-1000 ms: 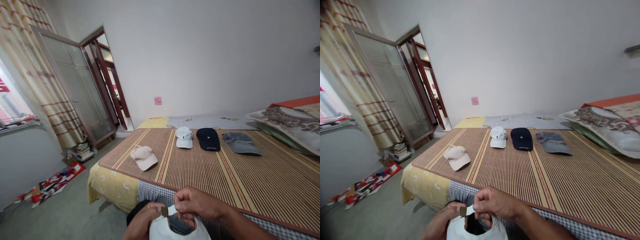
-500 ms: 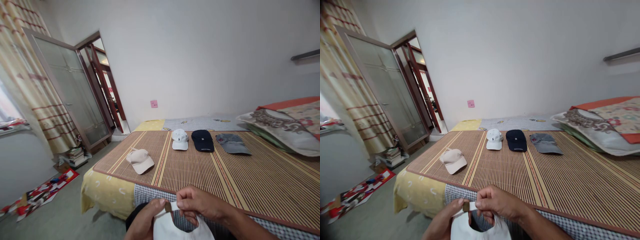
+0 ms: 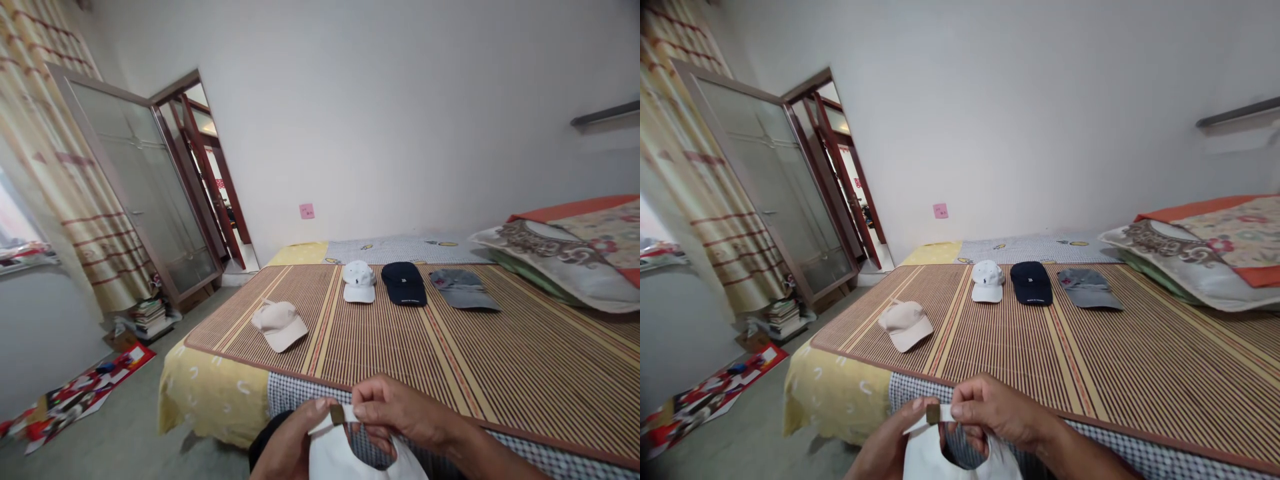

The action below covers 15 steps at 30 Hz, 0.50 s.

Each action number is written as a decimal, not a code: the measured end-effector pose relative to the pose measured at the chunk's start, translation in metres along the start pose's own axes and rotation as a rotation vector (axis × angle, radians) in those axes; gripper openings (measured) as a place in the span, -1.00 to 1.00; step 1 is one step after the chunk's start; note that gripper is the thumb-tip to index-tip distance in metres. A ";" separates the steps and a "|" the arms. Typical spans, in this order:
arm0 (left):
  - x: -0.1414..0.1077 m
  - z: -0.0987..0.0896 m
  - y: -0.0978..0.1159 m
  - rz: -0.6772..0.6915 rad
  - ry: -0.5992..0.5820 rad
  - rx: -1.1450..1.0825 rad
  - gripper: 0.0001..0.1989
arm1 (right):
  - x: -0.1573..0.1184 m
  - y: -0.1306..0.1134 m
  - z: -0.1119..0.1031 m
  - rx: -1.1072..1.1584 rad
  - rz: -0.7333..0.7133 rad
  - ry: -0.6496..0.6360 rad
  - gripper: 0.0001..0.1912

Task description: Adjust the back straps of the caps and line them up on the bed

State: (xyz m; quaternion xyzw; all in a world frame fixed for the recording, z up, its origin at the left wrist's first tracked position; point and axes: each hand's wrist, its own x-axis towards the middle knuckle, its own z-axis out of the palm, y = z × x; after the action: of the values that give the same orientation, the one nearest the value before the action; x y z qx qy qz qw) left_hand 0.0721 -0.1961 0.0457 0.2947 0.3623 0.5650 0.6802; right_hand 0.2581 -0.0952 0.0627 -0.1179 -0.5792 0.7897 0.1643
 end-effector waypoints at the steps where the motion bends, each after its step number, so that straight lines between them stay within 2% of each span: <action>1: 0.000 -0.001 0.000 0.014 -0.039 -0.005 -0.61 | 0.000 0.000 -0.001 0.007 -0.001 0.003 -0.54; 3: 0.000 -0.004 0.000 0.031 -0.110 0.010 -0.58 | 0.001 0.001 -0.002 0.009 -0.002 0.005 -0.53; 5: 0.001 -0.006 -0.001 0.036 -0.114 0.040 -0.57 | 0.001 0.002 -0.003 0.006 0.000 0.000 -0.52; 11: 0.003 -0.006 -0.003 0.017 -0.007 0.068 -0.63 | 0.000 0.003 -0.004 0.002 -0.005 -0.003 -0.54; 15: 0.004 -0.008 -0.006 0.007 0.131 0.045 -0.61 | 0.001 0.004 -0.003 -0.004 -0.001 0.014 -0.53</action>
State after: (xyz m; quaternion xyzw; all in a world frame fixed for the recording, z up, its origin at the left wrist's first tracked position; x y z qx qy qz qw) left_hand 0.0691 -0.1930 0.0354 0.2734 0.4174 0.5772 0.6464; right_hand 0.2580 -0.0937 0.0583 -0.1236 -0.5798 0.7876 0.1683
